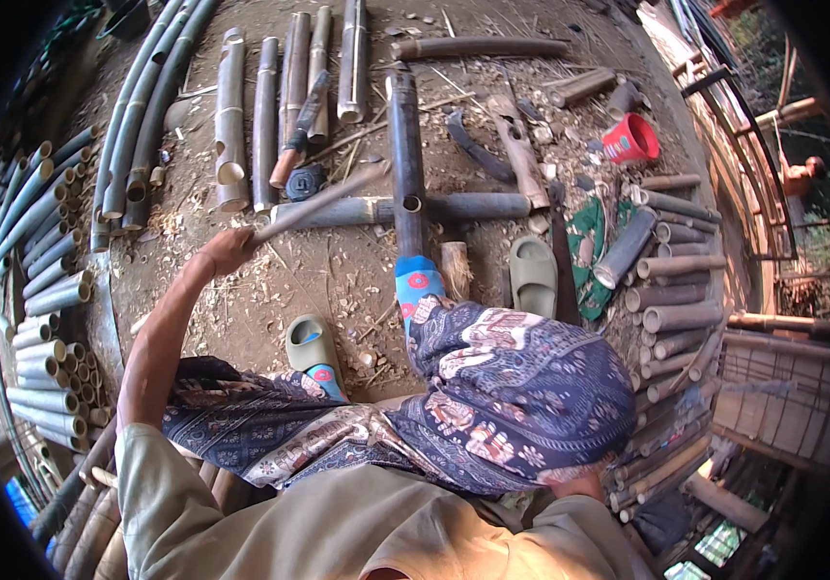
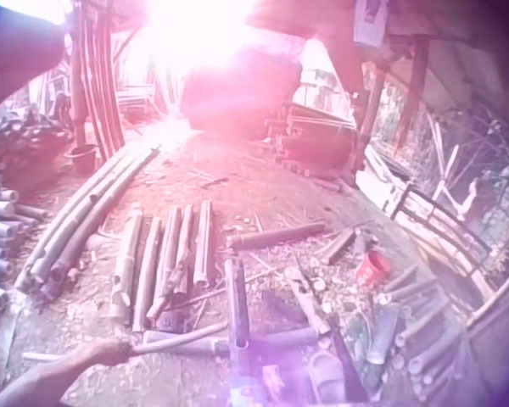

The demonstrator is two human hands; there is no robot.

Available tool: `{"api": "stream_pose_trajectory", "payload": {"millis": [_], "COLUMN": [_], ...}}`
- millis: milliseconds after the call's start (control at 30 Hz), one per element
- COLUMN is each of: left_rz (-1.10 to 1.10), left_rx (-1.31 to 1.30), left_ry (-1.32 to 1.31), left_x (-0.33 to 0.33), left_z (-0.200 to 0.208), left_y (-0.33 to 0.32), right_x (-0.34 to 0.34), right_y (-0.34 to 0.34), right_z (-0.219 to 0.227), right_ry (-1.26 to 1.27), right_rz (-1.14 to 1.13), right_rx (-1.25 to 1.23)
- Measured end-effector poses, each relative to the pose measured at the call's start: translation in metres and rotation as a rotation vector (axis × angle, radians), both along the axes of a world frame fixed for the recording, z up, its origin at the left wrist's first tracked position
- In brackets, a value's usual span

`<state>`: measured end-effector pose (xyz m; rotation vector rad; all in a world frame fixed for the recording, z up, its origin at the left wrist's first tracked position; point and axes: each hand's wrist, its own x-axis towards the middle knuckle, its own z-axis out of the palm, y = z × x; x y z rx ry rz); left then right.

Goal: The person processes bamboo poles by using a machete to mark and notch them. They measure segments with a tape, use the blade to carve holes and joints into the poles, and test the fit of the bamboo pieces together.

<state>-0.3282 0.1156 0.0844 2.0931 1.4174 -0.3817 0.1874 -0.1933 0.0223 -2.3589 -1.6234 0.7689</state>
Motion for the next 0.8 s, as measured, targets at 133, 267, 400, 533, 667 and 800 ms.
{"api": "stream_pose_trajectory", "payload": {"millis": [133,267,400,533,667,800], "left_rz": [-0.154,-0.199,-0.01,0.305,0.398,0.351], "left_rx": [-0.226,-0.214,-0.004,0.314,0.676,0.598], "left_ry": [0.559,0.541,0.077,-0.195,-0.11,-0.29], "left_x": [-0.041,0.005,0.043,0.138,0.148,0.168], "left_z": [-0.055,-0.075,-0.058,-0.054,-0.032,-0.052], "left_y": [-0.018,-0.032,-0.03,-0.017,0.037,0.048], "right_x": [0.04,0.067,-0.03,-0.083,-0.12,-0.119], "right_y": [0.002,0.055,0.153,0.177,0.183,0.173], "right_z": [-0.005,0.009,0.039,0.022,0.009,-0.011], "right_ry": [-0.048,-0.018,0.392,0.262,0.146,0.421], "right_rz": [-0.052,-0.055,0.014,0.21,0.152,0.054], "right_rx": [0.124,0.194,-0.025,-0.165,-0.246,0.037]}}
